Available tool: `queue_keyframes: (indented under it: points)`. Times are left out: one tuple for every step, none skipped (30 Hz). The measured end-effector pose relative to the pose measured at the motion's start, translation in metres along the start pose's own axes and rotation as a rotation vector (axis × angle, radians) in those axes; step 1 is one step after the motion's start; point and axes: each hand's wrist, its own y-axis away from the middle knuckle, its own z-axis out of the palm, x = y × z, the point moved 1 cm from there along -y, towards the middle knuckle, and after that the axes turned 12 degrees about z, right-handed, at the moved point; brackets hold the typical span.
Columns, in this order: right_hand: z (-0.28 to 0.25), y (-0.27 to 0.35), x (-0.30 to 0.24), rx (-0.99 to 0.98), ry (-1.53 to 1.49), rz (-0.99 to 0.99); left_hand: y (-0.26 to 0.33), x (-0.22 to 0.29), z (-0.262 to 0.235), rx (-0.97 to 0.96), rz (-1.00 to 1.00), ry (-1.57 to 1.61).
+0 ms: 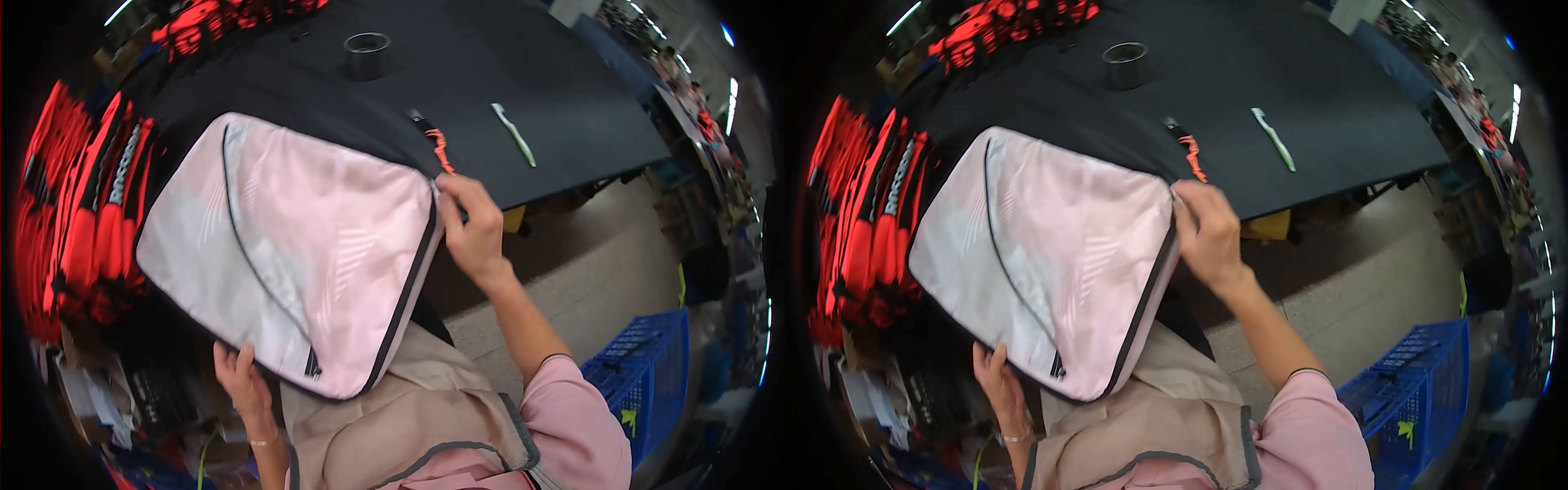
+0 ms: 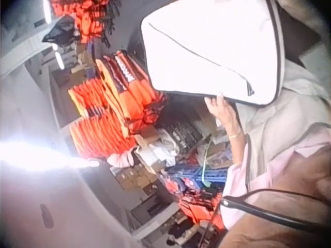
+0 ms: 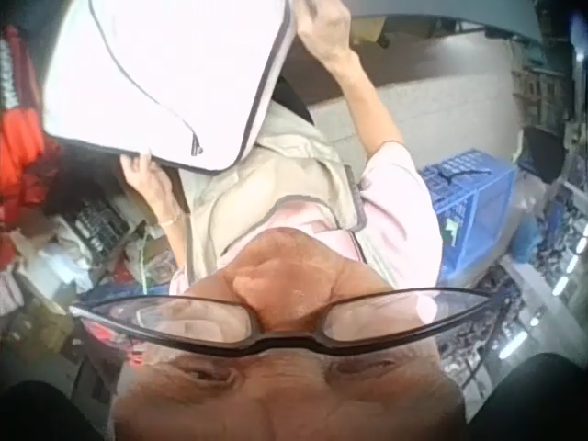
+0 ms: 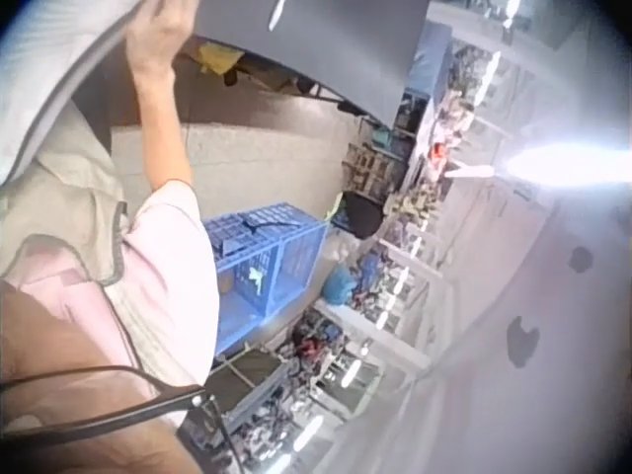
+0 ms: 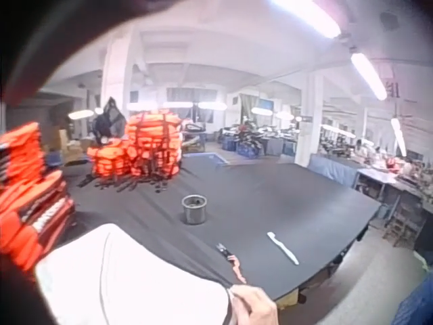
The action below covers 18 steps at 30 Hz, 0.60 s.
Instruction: Inspecting and adjusting buckles, zippers, and seams on backpacks and zippered pouches using a brush and pliers.
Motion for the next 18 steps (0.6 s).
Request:
queue_keyframes:
  points:
    - [-0.007, -0.02, 0.026, 0.057, 0.105, -0.016, 0.002, 0.004, -0.001, 0.018, -0.002, -0.028]
    - [-0.012, -0.037, 0.054, 0.088, 0.242, 0.008, 0.005, 0.005, -0.008, -0.004, 0.0, -0.088]
    - [-0.023, -0.053, 0.08, 0.119, 0.382, 0.03, 0.005, 0.008, -0.012, -0.024, 0.002, -0.142]
    - [-0.031, -0.068, 0.104, 0.139, 0.509, 0.087, 0.007, 0.014, -0.002, 0.006, 0.058, -0.169]
    - [-0.039, -0.08, 0.126, 0.155, 0.623, 0.142, 0.005, 0.019, -0.003, 0.014, 0.067, -0.172]
    - [-0.044, -0.087, 0.149, 0.149, 0.723, 0.213, 0.002, 0.025, -0.01, -0.052, 0.0, -0.336]
    - [-0.047, -0.098, 0.171, 0.137, 0.811, 0.276, 0.0, 0.031, -0.02, -0.101, -0.065, -0.504]
    - [-0.047, -0.103, 0.188, 0.107, 0.851, 0.348, -0.005, 0.028, -0.04, -0.105, 0.111, -0.767]
    - [-0.054, -0.105, 0.212, 0.069, 0.875, 0.395, -0.012, 0.041, -0.019, -0.082, 0.323, -1.049]
    - [-0.055, -0.104, 0.218, 0.017, 0.928, 0.503, -0.02, 0.054, -0.012, -0.048, 0.385, -1.133]
    - [-0.053, -0.108, 0.224, -0.029, 0.985, 0.512, -0.028, 0.066, -0.006, -0.017, 0.445, -1.217]
    - [-0.067, -0.109, 0.242, -0.009, 0.947, 0.483, -0.041, 0.075, 0.005, -0.015, 0.479, -1.165]
    - [-0.068, -0.11, 0.245, 0.009, 0.907, 0.453, -0.052, 0.082, 0.016, -0.014, 0.514, -1.114]
    - [-0.061, -0.11, 0.25, 0.005, 0.895, 0.436, -0.063, 0.088, 0.028, -0.054, 0.543, -1.057]
    - [-0.058, -0.11, 0.246, 0.028, 0.825, 0.457, -0.074, 0.092, 0.043, -0.105, 0.575, -0.996]
    - [-0.058, -0.113, 0.243, 0.06, 0.767, 0.481, -0.089, 0.088, 0.059, -0.211, 0.662, -0.951]
    - [-0.055, -0.12, 0.245, 0.071, 0.735, 0.397, -0.104, 0.085, 0.077, -0.325, 0.755, -0.895]
    - [-0.045, -0.129, 0.229, 0.044, 0.698, 0.352, -0.119, 0.081, 0.09, -0.455, 0.777, -0.914]
